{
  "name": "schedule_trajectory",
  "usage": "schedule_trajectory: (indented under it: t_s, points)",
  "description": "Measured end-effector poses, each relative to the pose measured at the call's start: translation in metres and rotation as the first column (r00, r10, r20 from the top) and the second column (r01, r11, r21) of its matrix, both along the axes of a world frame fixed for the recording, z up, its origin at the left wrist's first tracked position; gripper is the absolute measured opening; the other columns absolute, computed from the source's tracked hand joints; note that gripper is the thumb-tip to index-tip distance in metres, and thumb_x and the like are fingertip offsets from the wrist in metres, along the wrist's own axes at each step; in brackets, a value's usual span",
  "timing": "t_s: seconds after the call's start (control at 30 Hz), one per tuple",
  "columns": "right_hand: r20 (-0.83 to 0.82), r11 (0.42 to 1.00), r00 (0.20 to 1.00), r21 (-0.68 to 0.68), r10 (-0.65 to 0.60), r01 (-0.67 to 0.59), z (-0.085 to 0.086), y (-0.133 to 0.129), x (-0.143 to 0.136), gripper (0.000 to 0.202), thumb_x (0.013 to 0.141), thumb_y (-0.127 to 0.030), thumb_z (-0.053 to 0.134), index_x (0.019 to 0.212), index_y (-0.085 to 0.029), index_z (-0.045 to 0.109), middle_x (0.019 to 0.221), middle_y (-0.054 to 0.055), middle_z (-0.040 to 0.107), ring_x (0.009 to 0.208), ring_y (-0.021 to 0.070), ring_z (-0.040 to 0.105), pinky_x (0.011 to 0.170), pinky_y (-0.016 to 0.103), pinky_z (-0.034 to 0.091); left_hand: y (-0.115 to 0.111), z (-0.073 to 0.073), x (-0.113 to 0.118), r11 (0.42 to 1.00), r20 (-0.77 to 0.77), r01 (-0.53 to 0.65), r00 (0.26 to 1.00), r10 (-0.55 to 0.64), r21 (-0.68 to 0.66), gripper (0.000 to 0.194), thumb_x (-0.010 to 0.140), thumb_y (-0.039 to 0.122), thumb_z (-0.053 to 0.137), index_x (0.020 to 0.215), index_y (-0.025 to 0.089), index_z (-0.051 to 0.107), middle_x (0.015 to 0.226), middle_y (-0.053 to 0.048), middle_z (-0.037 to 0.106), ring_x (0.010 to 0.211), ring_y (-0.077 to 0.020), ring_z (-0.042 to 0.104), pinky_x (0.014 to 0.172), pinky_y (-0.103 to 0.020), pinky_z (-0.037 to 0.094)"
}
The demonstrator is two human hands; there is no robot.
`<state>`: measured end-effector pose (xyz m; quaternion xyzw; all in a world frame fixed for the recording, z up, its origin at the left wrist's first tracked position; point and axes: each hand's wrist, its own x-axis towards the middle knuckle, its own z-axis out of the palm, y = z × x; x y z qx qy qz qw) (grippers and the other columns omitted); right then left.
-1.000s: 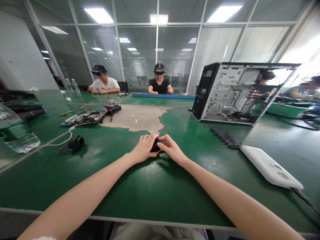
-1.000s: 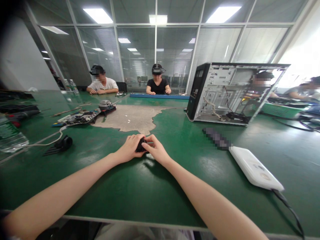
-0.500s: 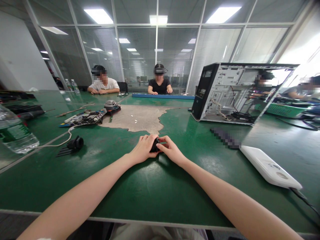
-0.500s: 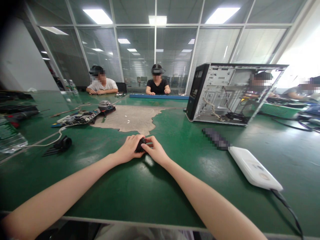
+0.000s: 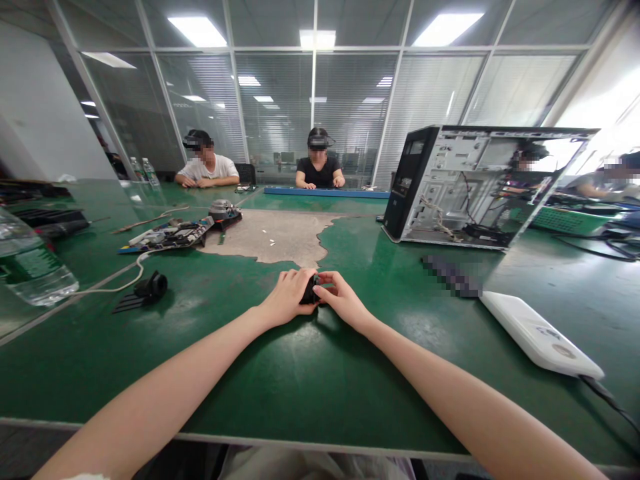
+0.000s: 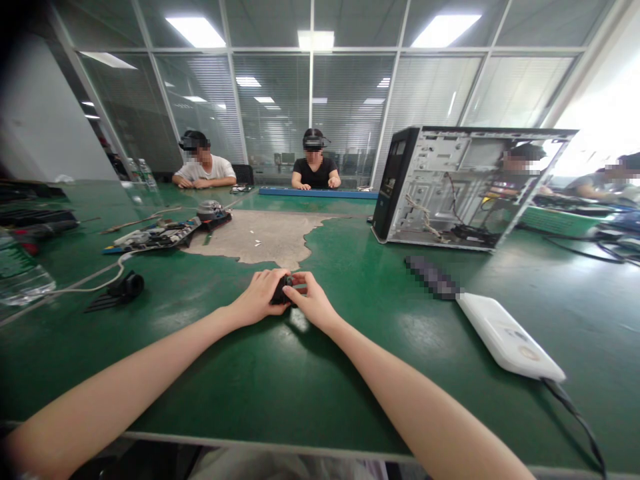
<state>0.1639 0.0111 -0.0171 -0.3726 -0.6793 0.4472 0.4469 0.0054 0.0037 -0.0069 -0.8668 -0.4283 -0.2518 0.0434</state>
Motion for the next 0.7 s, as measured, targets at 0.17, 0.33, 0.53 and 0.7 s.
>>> schedule_trajectory:
  t_s: [0.17,0.33,0.53,0.7]
  points:
    - [-0.012,0.999,0.999,0.007,0.051,-0.051,0.0000,-0.0001,0.0014,0.027,0.070,-0.032,0.056,0.093,-0.020,0.047,0.089,0.002,0.052,0.073,0.0110,0.054,0.067,0.028,0.048,-0.0006,0.0009,-0.0005,1.000,0.006,0.001,1.000,-0.001,-0.004,0.058,0.065,0.029,0.059,0.114,0.020,0.031,0.113,-0.007,0.047,0.096,-0.0239,0.044,0.082,-0.038,0.030]
    - [-0.052,0.995,0.995,0.059,0.082,-0.079,0.0010,-0.0027,0.0015,0.021,0.073,-0.032,0.053,0.088,-0.021,0.045,0.091,0.000,0.051,0.075,0.0106,0.054,0.067,0.027,0.048,-0.0010,0.0012,-0.0008,1.000,0.010,0.002,1.000,-0.001,-0.009,0.058,0.064,0.028,0.059,0.115,0.019,0.031,0.112,-0.008,0.047,0.096,-0.0239,0.044,0.082,-0.038,0.031]
    - [-0.036,0.997,0.998,0.063,0.042,-0.040,-0.0004,-0.0021,0.0014,0.023,0.073,-0.033,0.053,0.091,-0.021,0.045,0.091,0.001,0.051,0.073,0.0102,0.053,0.066,0.027,0.048,-0.0002,0.0006,-0.0005,1.000,0.009,-0.001,1.000,0.001,-0.012,0.059,0.064,0.028,0.059,0.115,0.019,0.031,0.113,-0.008,0.047,0.096,-0.0244,0.044,0.082,-0.038,0.031]
    - [0.013,1.000,1.000,0.006,0.013,-0.013,-0.0011,-0.0003,0.0013,0.029,0.073,-0.033,0.053,0.098,-0.019,0.046,0.095,0.004,0.052,0.073,0.0112,0.054,0.068,0.030,0.048,-0.0004,0.0012,-0.0006,1.000,0.007,0.003,1.000,-0.003,-0.005,0.058,0.064,0.028,0.059,0.115,0.019,0.031,0.114,-0.008,0.046,0.096,-0.0237,0.044,0.082,-0.037,0.031]
